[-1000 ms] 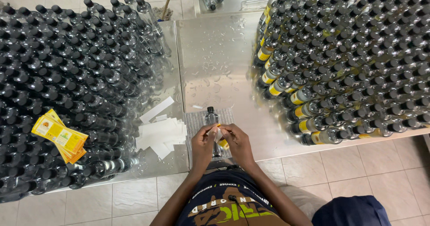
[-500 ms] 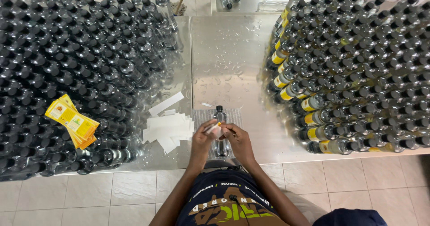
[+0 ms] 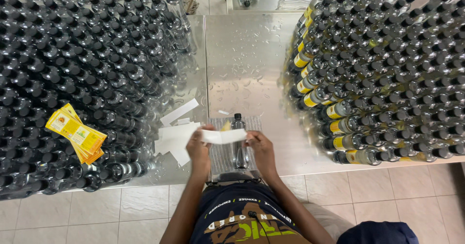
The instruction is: The person labels bottles by hand. The person takes a bottle, peels the backing off a label, applies the label to the bottle, and places the labeled bottle onto a stack on the table.
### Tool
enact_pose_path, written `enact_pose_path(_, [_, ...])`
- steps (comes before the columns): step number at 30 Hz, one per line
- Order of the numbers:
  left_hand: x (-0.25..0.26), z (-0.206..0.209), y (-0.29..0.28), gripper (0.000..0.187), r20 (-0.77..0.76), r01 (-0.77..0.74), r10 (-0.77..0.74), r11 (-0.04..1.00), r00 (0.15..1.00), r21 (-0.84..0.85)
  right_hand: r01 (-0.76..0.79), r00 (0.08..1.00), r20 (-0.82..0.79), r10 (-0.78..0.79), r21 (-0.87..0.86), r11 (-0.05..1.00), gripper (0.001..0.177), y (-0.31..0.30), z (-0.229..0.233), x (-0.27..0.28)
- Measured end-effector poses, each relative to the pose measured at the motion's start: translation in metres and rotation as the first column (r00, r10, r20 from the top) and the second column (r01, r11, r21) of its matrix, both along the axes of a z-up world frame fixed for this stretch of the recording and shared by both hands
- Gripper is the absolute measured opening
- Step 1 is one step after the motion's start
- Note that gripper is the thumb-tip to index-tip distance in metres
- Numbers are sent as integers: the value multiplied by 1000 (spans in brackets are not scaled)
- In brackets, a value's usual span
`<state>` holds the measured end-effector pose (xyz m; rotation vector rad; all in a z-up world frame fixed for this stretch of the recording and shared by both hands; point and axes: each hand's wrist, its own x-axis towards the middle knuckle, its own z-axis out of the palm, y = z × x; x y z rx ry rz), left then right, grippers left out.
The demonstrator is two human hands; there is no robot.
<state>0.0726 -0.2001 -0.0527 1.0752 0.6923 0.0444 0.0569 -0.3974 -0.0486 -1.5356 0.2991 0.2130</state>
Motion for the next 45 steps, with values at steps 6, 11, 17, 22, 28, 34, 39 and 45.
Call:
enact_pose_path(6, [20, -64, 93, 28, -126, -363, 347, 921, 929, -141, 299, 949, 48, -312, 186, 936, 28, -13, 28, 11])
enact_pose_path(11, [10, -87, 131, 36, 83, -338, 383, 668, 920, 663, 181, 946, 243, -214, 152, 972, 28, -46, 11, 28])
enact_pose_path(17, [-13, -79, 63, 65, -53, -13, 101, 561, 993, 828, 20, 956, 289, 54, -247, 969, 29, -51, 31, 34])
enact_pose_path(22, [-7, -66, -1, 80, -9, 513, -520, 846, 854, -145, -314, 829, 305, 469, -440, 841, 31, -31, 59, 28])
enact_pose_path(28, [2, -73, -11, 51, -7, 428, -456, 842, 890, -328, -296, 452, 422, 786, -761, 578, 34, -30, 55, 16])
enact_pose_path(34, [-4, -86, -6, 55, -124, 307, -352, 909, 928, -281, -344, 507, 340, 792, -763, 548, 32, -60, 55, 21])
enact_pose_path(39, [-10, -89, -17, 54, -106, 215, -274, 899, 956, -382, -305, 697, 340, 632, -657, 689, 27, -90, 29, 31])
enact_pose_path(45, [-12, -91, -31, 57, -110, 115, -172, 909, 979, -400, -17, 999, 48, 14, 74, 997, 37, -81, -18, 12])
